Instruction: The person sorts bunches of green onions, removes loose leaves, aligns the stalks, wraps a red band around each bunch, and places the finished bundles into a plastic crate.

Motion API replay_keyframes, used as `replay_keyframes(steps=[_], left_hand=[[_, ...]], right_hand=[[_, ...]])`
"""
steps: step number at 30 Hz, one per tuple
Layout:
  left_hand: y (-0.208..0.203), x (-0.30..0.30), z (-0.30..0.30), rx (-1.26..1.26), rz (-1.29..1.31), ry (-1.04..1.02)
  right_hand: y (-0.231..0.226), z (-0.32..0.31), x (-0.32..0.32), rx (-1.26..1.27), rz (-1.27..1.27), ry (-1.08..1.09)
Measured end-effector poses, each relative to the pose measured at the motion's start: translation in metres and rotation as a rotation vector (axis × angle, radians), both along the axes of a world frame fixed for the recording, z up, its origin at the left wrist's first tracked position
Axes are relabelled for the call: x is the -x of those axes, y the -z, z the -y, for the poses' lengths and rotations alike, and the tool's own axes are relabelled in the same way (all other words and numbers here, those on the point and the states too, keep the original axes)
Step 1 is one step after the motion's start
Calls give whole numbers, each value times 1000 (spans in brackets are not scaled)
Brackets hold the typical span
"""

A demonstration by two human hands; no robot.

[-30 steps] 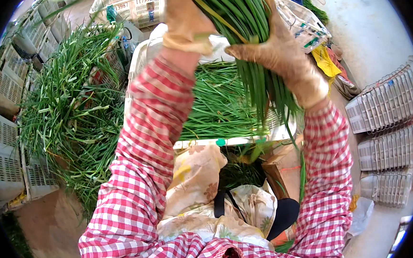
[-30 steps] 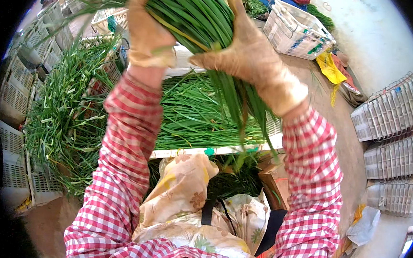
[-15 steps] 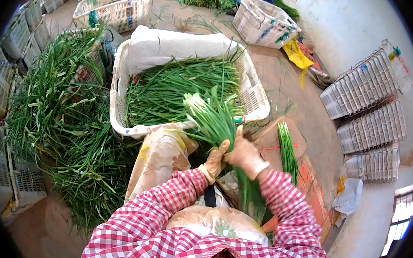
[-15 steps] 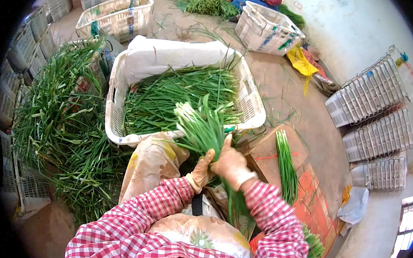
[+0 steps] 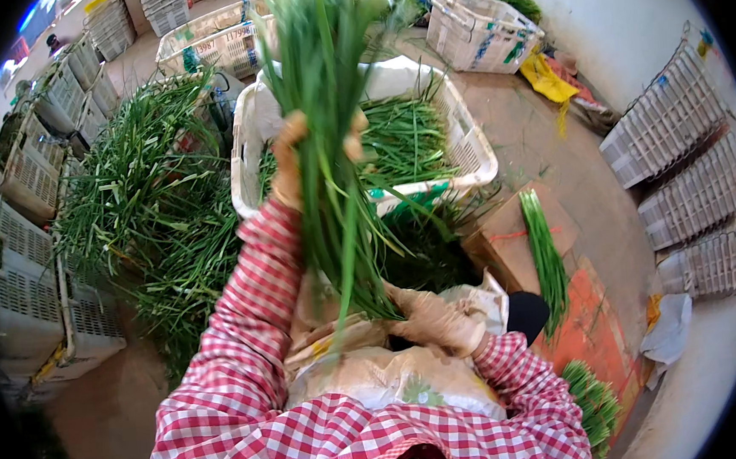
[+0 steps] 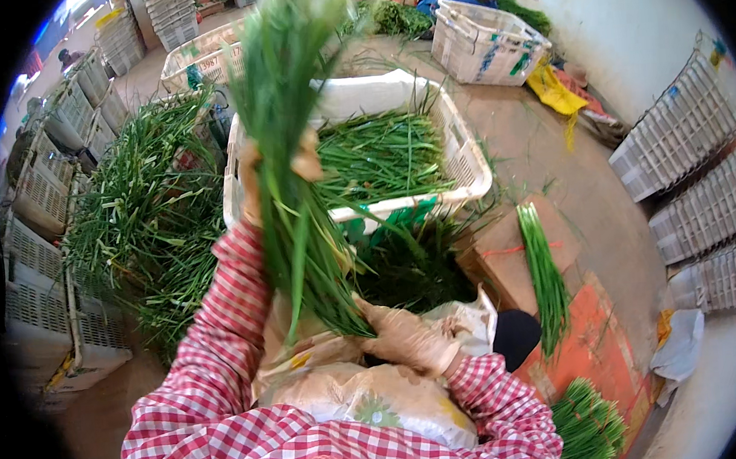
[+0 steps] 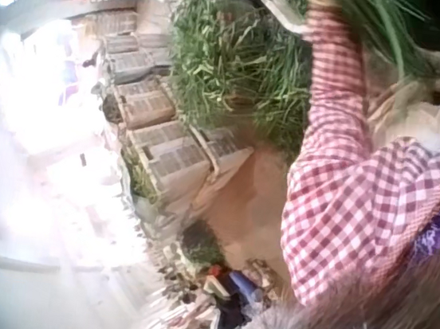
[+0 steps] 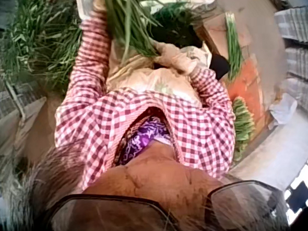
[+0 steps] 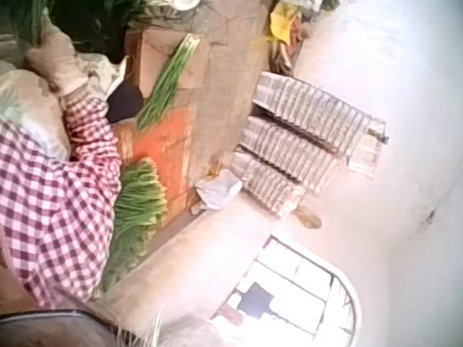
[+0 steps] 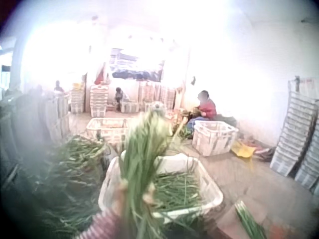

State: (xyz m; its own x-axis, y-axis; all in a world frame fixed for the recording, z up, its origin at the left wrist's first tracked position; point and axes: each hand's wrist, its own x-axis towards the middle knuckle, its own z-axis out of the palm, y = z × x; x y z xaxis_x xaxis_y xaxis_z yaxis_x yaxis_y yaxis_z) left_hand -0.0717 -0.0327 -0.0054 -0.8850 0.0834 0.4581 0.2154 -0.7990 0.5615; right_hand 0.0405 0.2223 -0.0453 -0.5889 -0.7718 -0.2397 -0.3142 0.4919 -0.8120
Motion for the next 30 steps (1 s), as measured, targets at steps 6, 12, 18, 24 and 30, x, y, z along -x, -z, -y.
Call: replay_keyframes(steps=[6,12,18,24,30], left_hand=[[-91,-33,124,476,-53,39],[-84,-148,119,630,510,716],[81,-245,97,586,959,485],[111,-268,46,444,552,315],[94,-260,29,361,927,267]], right_hand=[[32,-48,-2,-195,304,176],[27,-76,47,128,-177,476],[-3,-91,104,424,-350,1041],[-16,-40,74,425,42,841],[-45,-11,59,769,-106,737]])
